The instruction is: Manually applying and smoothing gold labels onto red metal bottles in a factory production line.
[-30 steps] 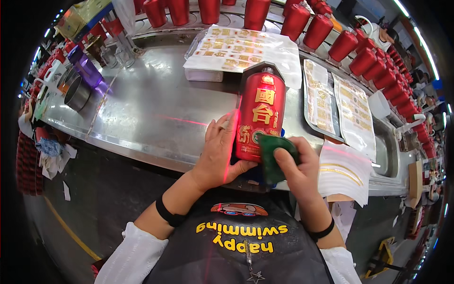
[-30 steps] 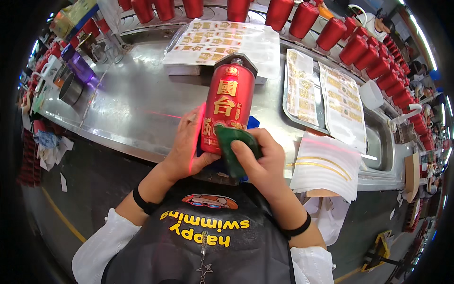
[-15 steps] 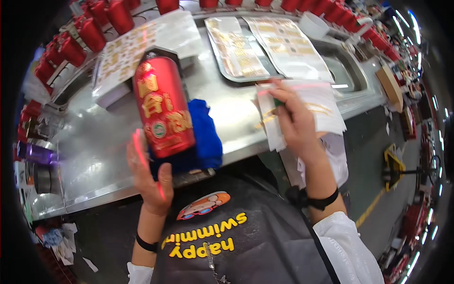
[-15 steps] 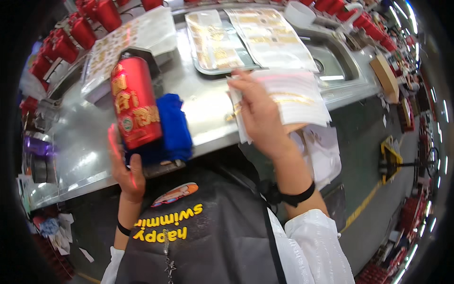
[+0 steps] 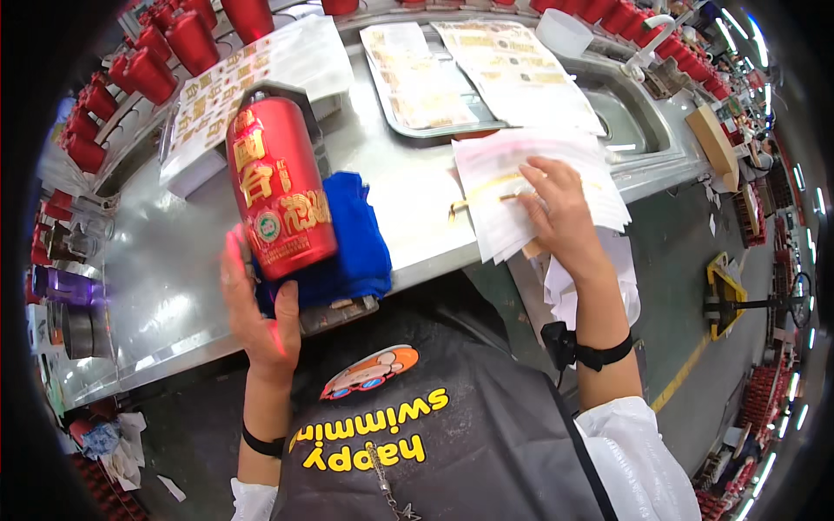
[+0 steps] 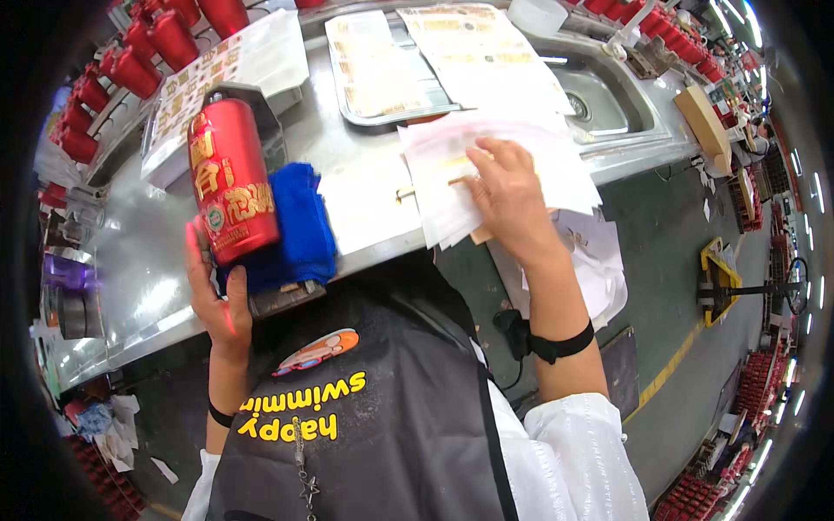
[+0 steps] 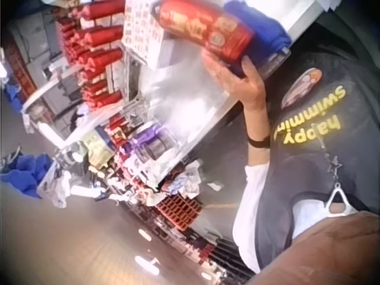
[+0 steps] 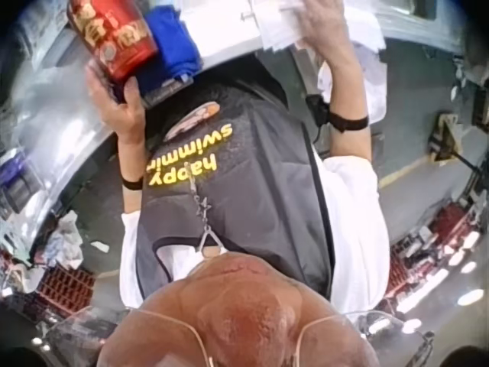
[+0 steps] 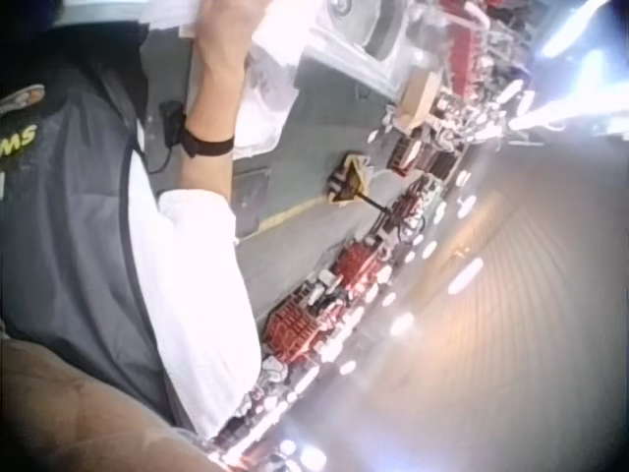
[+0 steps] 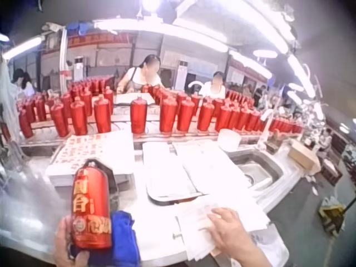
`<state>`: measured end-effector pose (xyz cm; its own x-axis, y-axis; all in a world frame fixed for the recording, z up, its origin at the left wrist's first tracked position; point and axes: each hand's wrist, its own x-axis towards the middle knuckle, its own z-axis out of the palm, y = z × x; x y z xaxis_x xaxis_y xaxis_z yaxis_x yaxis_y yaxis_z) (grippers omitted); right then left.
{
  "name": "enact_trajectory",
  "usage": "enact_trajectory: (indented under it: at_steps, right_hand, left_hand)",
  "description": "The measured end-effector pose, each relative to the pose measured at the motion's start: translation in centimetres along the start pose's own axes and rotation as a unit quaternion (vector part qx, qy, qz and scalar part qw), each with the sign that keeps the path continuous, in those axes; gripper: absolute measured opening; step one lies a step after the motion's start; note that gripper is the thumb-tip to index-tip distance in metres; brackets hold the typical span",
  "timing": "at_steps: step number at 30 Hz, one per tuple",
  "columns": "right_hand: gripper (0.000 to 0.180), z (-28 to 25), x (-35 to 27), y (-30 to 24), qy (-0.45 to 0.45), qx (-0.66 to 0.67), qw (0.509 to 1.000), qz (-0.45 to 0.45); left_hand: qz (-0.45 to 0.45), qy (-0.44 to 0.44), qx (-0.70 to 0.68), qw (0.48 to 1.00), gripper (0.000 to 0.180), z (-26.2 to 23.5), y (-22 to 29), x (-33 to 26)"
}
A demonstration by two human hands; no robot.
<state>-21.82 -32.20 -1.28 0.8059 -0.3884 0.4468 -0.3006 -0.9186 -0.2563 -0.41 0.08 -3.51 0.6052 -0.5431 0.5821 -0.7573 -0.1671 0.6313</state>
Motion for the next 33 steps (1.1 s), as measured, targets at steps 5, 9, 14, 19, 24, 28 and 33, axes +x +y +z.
enact_trajectory:
  at_steps: [5, 9, 14, 19, 24, 28, 33]
  right_hand:
    - [0.047, 0.9, 0.3, -1.5, -0.076, -0.045, 0.996, -0.007]
    - [0.025, 1.4, -0.4, -1.5, -0.006, -0.057, 0.998, 0.001]
    - [0.01, 1.1, -0.5, -1.5, 0.02, -0.032, 0.999, -0.012]
    - [0.01, -0.1, 0.5, -3.2, 0.016, 0.081, 0.996, -0.029]
    - [0.01, -1.1, 2.4, -6.2, -0.004, 0.132, 0.988, -0.076]
    - [0.011, -1.4, 4.3, -9.1, -0.009, 0.173, 0.977, -0.125]
    - [0.014, -2.1, 6.6, -13.0, -0.014, 0.199, 0.962, -0.186]
  left_hand:
    - [0.026, -0.011, 0.141, 0.99, 0.066, -1.2, 1.0, 1.5]
    - [0.091, -0.038, 0.234, 0.967, 0.067, -2.3, 1.9, 2.2]
    - [0.11, -0.016, 0.206, 0.972, 0.069, -1.5, 1.2, 2.0]
    - [0.069, -0.006, 0.157, 0.985, 0.07, -1.4, 0.9, 1.8]
    - [0.126, -0.036, 0.258, 0.957, 0.071, -2.6, 1.2, 2.2]
    - [0.143, -0.027, 0.253, 0.957, 0.067, -2.3, 1.1, 2.4]
    - [0.088, -0.036, 0.127, 0.987, 0.066, -2.8, 2.9, 3.3]
